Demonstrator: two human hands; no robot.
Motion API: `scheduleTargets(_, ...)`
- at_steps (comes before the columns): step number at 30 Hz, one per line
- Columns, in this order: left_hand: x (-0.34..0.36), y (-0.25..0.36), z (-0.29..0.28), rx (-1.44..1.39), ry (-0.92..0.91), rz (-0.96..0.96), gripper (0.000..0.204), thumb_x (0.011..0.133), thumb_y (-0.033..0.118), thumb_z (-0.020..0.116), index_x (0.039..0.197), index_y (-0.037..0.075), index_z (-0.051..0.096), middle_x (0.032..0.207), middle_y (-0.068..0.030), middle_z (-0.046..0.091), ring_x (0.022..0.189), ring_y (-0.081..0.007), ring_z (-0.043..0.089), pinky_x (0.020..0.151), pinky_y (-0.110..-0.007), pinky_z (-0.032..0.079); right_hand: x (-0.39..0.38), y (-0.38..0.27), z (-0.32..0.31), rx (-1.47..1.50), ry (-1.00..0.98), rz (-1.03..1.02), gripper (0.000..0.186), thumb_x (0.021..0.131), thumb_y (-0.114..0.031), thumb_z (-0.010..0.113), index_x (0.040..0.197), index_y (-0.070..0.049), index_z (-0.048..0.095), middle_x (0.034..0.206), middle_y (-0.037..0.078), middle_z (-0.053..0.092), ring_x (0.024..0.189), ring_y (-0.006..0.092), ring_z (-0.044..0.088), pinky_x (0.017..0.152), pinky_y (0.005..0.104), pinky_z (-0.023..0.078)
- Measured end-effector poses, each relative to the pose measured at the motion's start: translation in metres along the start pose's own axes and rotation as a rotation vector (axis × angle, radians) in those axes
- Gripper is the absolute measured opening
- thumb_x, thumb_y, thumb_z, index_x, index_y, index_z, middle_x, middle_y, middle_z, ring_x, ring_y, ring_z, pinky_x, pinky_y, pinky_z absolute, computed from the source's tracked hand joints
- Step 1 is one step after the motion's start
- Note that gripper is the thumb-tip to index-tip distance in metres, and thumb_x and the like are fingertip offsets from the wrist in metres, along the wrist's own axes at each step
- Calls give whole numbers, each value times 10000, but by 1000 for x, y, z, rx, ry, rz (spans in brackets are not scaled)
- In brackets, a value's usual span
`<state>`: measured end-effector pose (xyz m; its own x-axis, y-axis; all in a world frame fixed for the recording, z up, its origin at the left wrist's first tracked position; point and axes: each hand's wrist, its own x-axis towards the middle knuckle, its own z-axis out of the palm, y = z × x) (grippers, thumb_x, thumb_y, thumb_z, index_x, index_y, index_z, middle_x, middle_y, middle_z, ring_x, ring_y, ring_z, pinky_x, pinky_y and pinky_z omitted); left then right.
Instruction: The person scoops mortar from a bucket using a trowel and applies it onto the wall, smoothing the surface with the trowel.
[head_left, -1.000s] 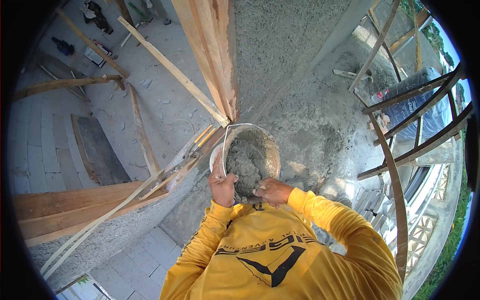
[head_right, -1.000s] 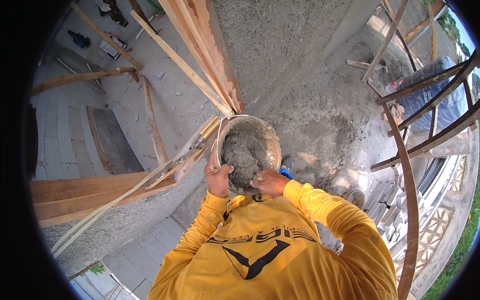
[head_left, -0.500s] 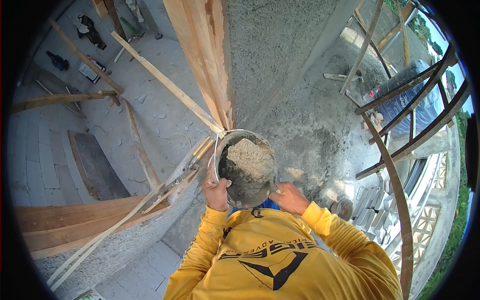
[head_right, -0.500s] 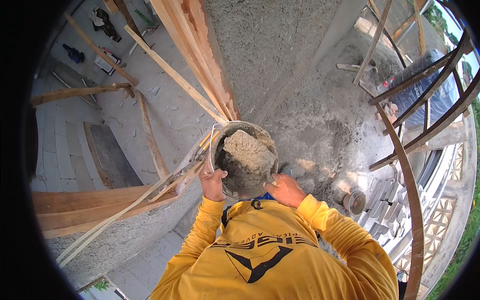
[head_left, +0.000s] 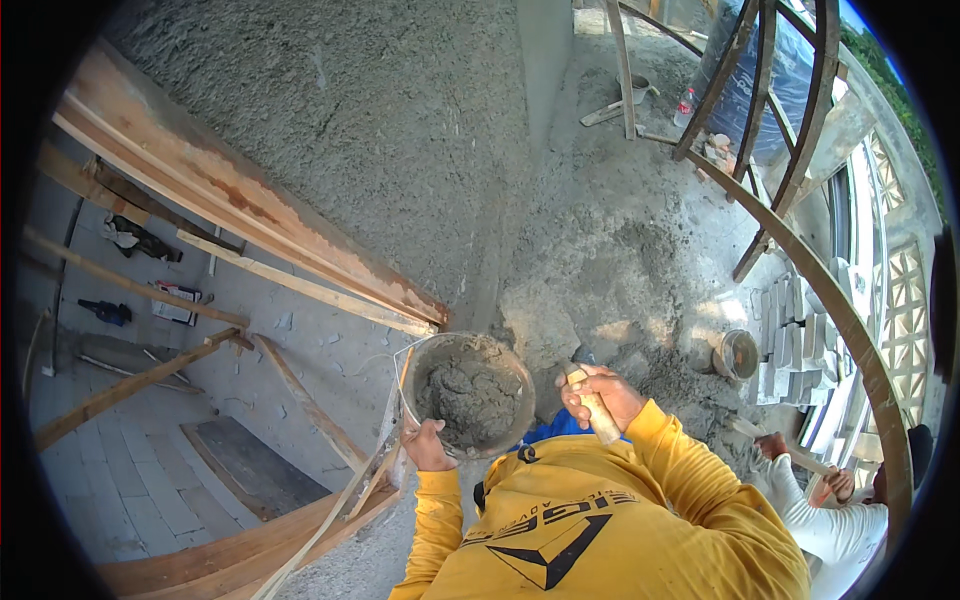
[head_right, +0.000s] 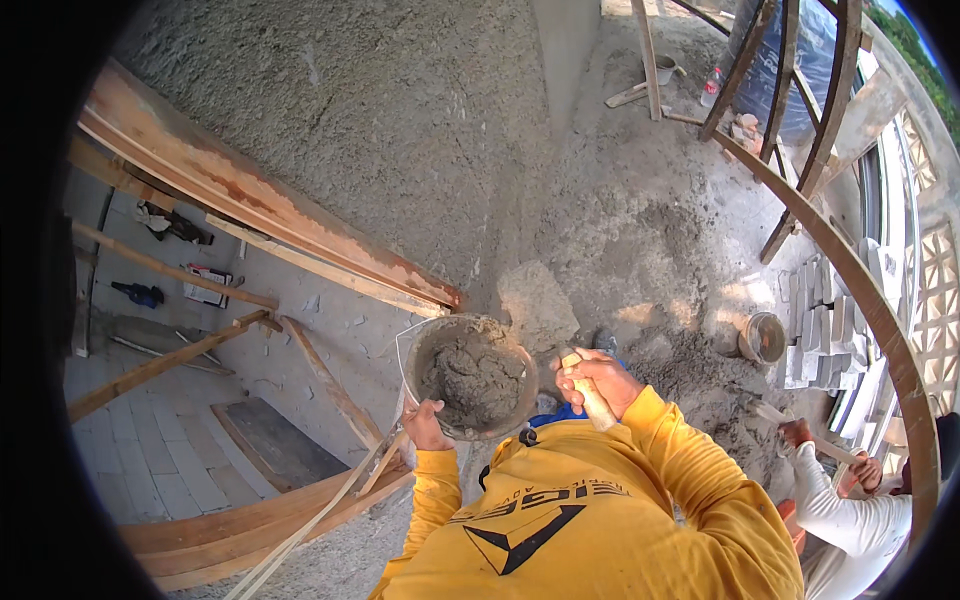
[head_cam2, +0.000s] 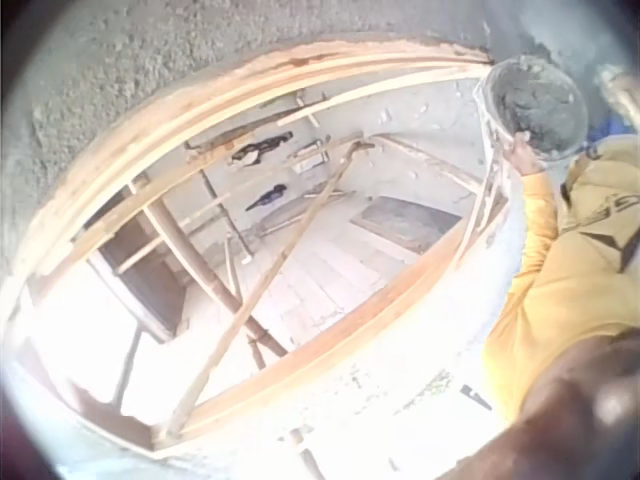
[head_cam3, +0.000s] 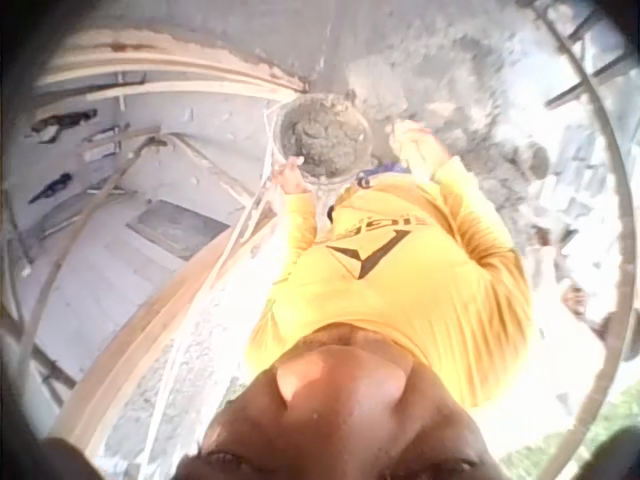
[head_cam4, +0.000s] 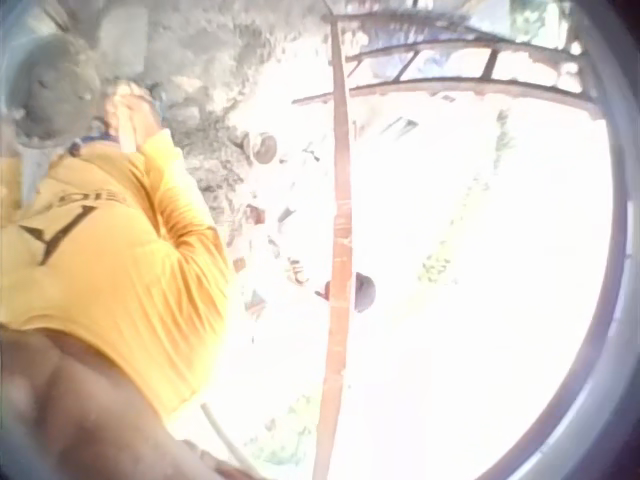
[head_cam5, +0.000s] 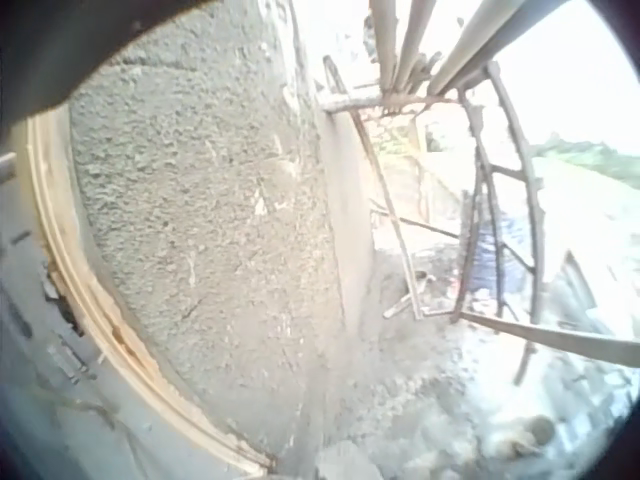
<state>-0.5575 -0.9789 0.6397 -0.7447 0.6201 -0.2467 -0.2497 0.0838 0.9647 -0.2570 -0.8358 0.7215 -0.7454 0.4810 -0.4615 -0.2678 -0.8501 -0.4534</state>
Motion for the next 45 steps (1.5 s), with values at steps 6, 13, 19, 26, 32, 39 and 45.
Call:
scheduleTargets(6,-8,49,29,110,91,-26,526,622,52,567,1141,-31,585,1047,-92,616,875,-204,540,799,-289,442,-65,-59,-77,161,297,-435,250,854,-99,573,1094,-50,523,777,19,497,589,127,517,488,291,489)
scheduleTargets(13,-19,52,10,157,345,-91,281,631,82,558,901,3,555,859,-67,568,772,-218,519,726,-330,453,-56,-172,-122,-396,1180,-957,343,898,-106,559,1224,-23,488,795,56,536,540,113,538,442,267,449)
scheduleTargets(19,-31,57,35,417,493,53,341,605,121,565,910,-31,570,851,-89,565,779,-212,528,733,-326,458,288,-184,-94,-458,1416,-803,579,903,-219,594,1352,73,377,1278,328,524,1207,443,528,1018,452,425)
scheduleTargets(26,-41,59,46,230,603,-36,431,585,70,565,1005,-16,608,975,-81,615,849,-209,548,740,-311,452,193,-92,86,-1074,18,-764,453,872,-223,585,1229,14,436,953,293,622,887,471,618,777,502,489)
scheduleTargets(32,-23,48,65,105,480,-117,400,607,52,556,999,-3,618,971,-73,625,855,-211,562,807,-299,455,116,-118,3,-1927,-252,-313,372,853,-223,540,1114,43,553,961,253,668,902,421,652,782,485,526)
scheduleTargets(39,-13,35,89,83,89,27,613,642,-15,504,1249,-69,574,1096,-82,640,873,-174,574,784,-259,463,107,-16,-29,-1979,-165,82,420,894,-270,510,1046,111,601,840,241,686,788,381,693,708,446,551)
scheduleTargets(45,-18,41,58,11,-63,56,682,651,-48,490,1332,-90,511,1197,-92,613,1001,-168,576,861,-254,457,82,26,30,-1425,-193,566,657,937,-413,486,1263,157,482,1009,267,664,755,372,688,770,448,542)
